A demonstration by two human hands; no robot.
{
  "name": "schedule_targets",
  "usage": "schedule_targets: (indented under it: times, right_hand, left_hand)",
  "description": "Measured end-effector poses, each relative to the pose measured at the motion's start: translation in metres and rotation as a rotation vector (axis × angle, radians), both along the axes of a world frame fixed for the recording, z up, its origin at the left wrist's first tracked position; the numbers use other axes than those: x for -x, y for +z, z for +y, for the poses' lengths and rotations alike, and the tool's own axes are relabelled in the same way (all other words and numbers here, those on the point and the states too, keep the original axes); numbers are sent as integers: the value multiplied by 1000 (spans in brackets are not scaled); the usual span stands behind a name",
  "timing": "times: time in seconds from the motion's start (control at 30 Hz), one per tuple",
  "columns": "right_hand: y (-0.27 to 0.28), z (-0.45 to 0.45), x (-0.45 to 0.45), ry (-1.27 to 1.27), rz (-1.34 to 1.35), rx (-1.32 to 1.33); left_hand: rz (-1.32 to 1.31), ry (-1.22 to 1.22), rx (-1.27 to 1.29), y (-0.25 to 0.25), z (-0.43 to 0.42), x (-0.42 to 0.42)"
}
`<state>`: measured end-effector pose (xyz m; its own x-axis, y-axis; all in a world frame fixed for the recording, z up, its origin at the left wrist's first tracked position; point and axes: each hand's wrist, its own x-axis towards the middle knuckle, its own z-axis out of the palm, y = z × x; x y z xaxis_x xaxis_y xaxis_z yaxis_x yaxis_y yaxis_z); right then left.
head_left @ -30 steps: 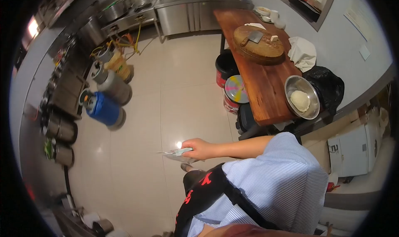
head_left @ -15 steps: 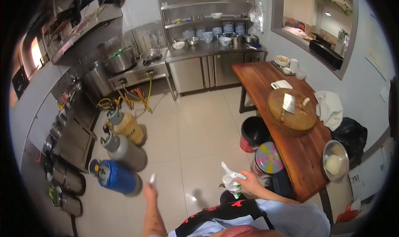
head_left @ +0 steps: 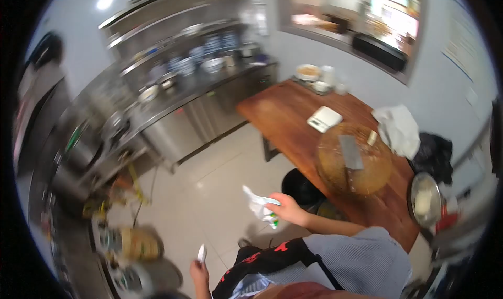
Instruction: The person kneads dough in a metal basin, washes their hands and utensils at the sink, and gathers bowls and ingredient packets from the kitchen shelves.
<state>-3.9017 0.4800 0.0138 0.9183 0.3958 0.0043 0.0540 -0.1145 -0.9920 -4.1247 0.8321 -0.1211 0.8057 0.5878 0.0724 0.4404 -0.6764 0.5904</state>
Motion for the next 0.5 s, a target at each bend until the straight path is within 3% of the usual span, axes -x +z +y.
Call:
schedule_targets:
  times: [0.13,0.2,0.23,0.33,0.37,0.5]
  right_hand:
    - [7,19,-99,-89,-95,-64]
    - [31,30,-137,-174,60,-50]
    - [25,34,-158,-193,26,-82]
    - [34,45,-215,-347,90,-120]
    - [38,42,-234,-407,-1,11]
    - [42,30,-301,-590,23,-107]
  left_hand:
    - [34,-130,88,-35,66,-110]
    - [-47,-168,215,-72,109,-193]
    - [36,-293,119,-31,102,-240]
    - [-84,-565,-71,9,92,-381]
    - [-84,-635,-43,21,83,-428]
    - [-222,-1045,-4,58,24,-591]
